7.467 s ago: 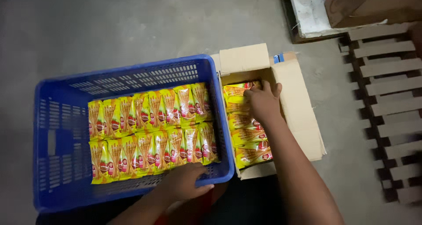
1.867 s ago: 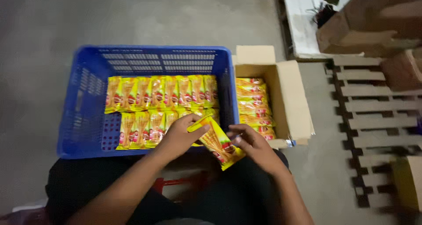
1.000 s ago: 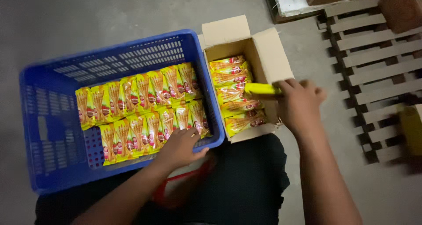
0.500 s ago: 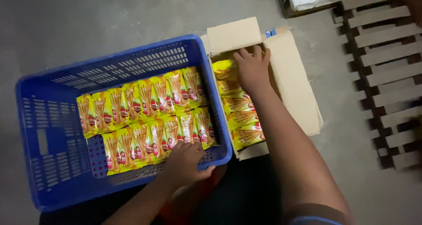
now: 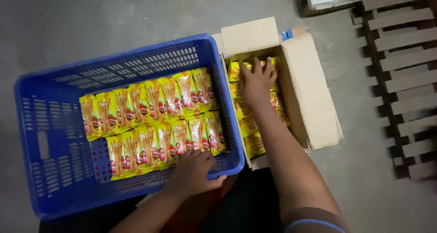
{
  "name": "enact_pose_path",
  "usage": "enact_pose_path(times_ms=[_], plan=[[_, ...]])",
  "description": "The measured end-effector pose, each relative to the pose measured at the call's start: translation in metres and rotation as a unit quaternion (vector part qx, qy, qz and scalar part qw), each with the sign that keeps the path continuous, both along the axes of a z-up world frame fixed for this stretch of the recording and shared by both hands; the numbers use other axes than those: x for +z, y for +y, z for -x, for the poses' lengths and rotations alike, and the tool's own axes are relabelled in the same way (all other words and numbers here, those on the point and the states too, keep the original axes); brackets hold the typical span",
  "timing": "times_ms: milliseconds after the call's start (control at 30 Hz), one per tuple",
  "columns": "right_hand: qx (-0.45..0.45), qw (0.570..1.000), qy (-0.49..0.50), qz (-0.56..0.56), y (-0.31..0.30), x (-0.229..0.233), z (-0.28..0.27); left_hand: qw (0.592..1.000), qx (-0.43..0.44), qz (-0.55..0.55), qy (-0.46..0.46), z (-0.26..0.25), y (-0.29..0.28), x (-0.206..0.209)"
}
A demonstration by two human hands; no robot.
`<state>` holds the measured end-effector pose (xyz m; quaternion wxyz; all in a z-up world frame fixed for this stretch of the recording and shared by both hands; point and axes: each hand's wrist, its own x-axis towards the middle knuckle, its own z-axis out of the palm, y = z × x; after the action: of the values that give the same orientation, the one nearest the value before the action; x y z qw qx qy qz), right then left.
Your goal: The person transfers yellow snack packets from a cardboard box into a blue plastic basket. They pick up packets one by one or in small groups and place them into the basket, arranging them in rows.
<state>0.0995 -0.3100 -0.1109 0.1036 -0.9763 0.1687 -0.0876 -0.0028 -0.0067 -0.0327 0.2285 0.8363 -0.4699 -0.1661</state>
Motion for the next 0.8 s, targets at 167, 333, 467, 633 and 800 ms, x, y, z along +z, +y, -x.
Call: enact_pose_path(times_ms=[167, 333, 467, 633, 800], plan=[[0.040, 0.997, -0.054, -0.029, 0.001, -0.019, 0.001, 1.000, 0.004, -0.002, -0.024, 0.000, -0.001, 0.000], [0.102, 0.992, 0.039, -0.055, -0.010, -0.016, 0.000, 1.000, 0.003, -0.002, -0.026, 0.000, -0.002, 0.004], [0.068, 0.985, 0.122, -0.102, -0.004, -0.007, -0.005, 0.999, 0.011, 0.008, -0.044, 0.000, -0.003, 0.002], [-0.031, 0.975, 0.144, -0.165, 0.015, 0.008, 0.009, 0.998, 0.021, 0.027, -0.055, 0.002, -0.001, 0.000], [-0.036, 0.996, 0.008, -0.076, 0.011, -0.046, 0.024, 0.999, 0.028, 0.019, -0.039, 0.003, 0.002, 0.000]])
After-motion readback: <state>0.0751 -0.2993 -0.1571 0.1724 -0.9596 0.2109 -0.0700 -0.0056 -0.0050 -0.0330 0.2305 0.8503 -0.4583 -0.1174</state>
